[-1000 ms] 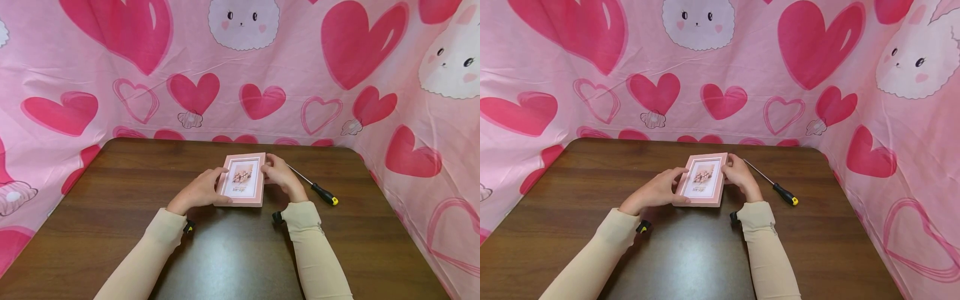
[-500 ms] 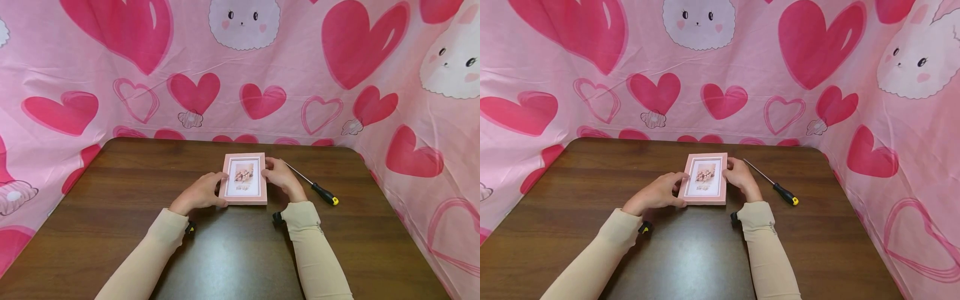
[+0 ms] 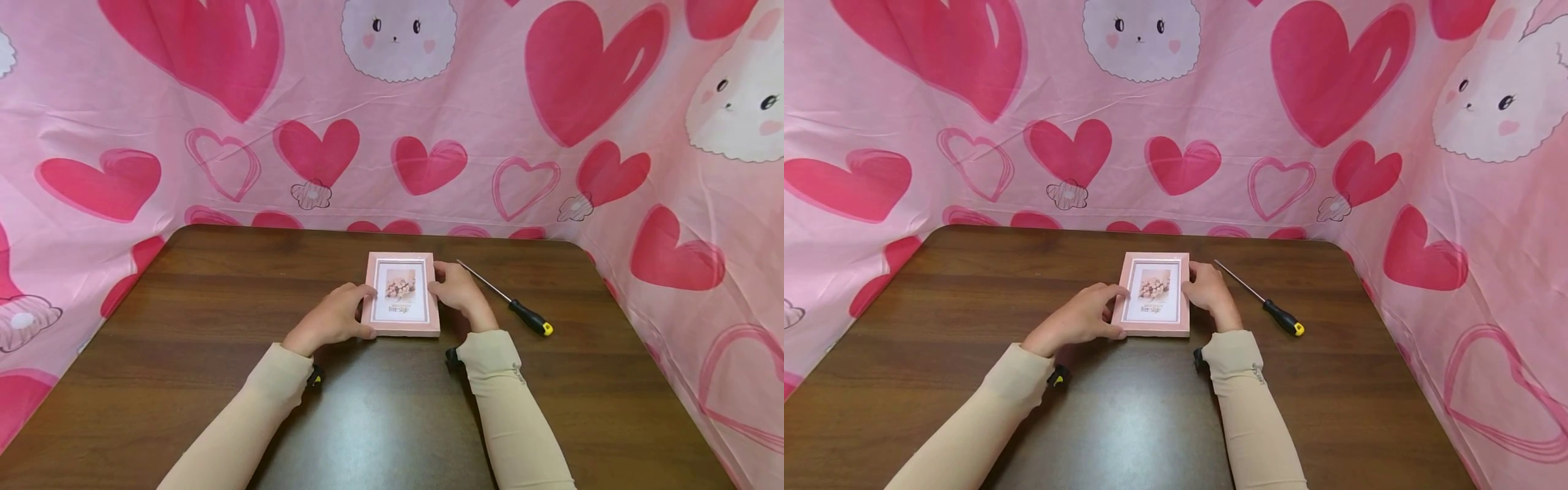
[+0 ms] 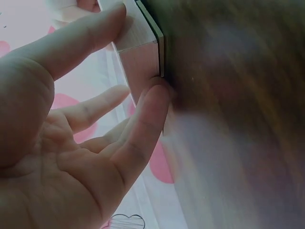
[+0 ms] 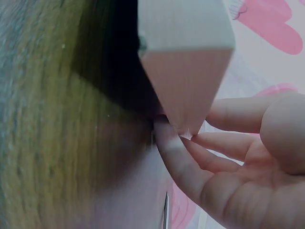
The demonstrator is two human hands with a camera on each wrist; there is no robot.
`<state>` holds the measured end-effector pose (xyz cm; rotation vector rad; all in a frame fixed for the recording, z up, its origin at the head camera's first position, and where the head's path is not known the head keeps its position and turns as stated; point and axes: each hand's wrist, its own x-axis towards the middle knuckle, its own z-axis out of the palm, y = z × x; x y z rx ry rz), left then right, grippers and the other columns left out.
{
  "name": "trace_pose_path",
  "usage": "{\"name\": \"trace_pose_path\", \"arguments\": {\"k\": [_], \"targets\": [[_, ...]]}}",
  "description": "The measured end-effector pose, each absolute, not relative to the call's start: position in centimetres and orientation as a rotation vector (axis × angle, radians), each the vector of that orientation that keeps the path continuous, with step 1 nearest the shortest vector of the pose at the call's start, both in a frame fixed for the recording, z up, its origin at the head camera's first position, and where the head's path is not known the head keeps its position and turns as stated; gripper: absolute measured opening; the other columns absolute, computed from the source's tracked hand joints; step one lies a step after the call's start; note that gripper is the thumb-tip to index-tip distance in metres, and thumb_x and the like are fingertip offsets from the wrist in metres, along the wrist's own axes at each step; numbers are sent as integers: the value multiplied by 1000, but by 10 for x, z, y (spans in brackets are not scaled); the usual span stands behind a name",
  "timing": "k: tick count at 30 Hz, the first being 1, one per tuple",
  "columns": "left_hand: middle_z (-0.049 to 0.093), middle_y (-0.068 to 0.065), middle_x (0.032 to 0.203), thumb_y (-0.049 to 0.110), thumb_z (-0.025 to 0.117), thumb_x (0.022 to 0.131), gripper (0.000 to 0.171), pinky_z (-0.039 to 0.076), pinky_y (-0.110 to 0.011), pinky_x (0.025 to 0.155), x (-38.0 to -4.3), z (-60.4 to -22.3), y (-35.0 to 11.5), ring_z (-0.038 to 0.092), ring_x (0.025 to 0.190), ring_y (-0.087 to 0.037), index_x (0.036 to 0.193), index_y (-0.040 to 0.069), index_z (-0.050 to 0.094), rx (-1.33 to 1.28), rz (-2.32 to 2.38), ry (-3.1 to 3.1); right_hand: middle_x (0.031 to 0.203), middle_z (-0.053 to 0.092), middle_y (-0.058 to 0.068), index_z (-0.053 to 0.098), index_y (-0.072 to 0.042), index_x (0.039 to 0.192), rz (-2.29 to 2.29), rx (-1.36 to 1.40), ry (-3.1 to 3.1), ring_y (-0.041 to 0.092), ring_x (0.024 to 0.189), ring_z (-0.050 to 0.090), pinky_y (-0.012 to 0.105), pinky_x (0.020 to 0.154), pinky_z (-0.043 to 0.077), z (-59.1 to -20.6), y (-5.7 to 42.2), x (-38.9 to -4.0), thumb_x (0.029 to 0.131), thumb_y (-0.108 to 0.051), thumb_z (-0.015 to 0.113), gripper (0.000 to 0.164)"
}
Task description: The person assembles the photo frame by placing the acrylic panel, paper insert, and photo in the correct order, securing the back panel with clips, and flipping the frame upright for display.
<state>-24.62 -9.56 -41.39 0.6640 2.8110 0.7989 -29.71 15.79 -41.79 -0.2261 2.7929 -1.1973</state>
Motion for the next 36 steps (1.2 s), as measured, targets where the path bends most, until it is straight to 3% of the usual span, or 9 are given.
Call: {"name": "trace_pose_path", "arguments": {"k": [8, 15, 27, 36], "targets": [[54, -6, 105, 31, 88, 67, 75, 45, -32, 72, -244, -415, -93, 51, 79, -16, 130, 11, 53, 623, 824, 2823, 129, 55, 16, 47, -3, 137, -966, -194, 2914, 28, 117, 48, 47, 100, 37, -417, 152, -297, 94, -10, 52, 44], [54, -8, 113, 29, 87, 68, 73, 47, -30, 73, -244, -417, -92, 56, 80, -13, 129, 7, 53, 613, 846, 2807, 124, 57, 18, 51, -1, 132, -839, -212, 2949, 32, 112, 49, 50, 99, 37, -413, 149, -295, 92, -9, 52, 42], [54, -10, 118, 27, 86, 70, 72, 48, -31, 75, -245, -416, -93, 58, 83, -14, 131, 7, 52, 604, 868, 2796, 139, 45, 20, 40, 1, 141, -817, -190, 2912, 34, 128, 38, 48, 105, 30, -412, 149, -295, 92, -10, 53, 52], [53, -11, 122, 29, 85, 72, 79, 50, -30, 70, -248, -410, -103, 59, 83, -16, 138, 10, 45, 644, 895, 2747, 136, 49, 18, 38, -3, 143, -846, -232, 2891, 31, 123, 43, 49, 103, 33, -404, 156, -290, 93, -19, 57, 56]]}}
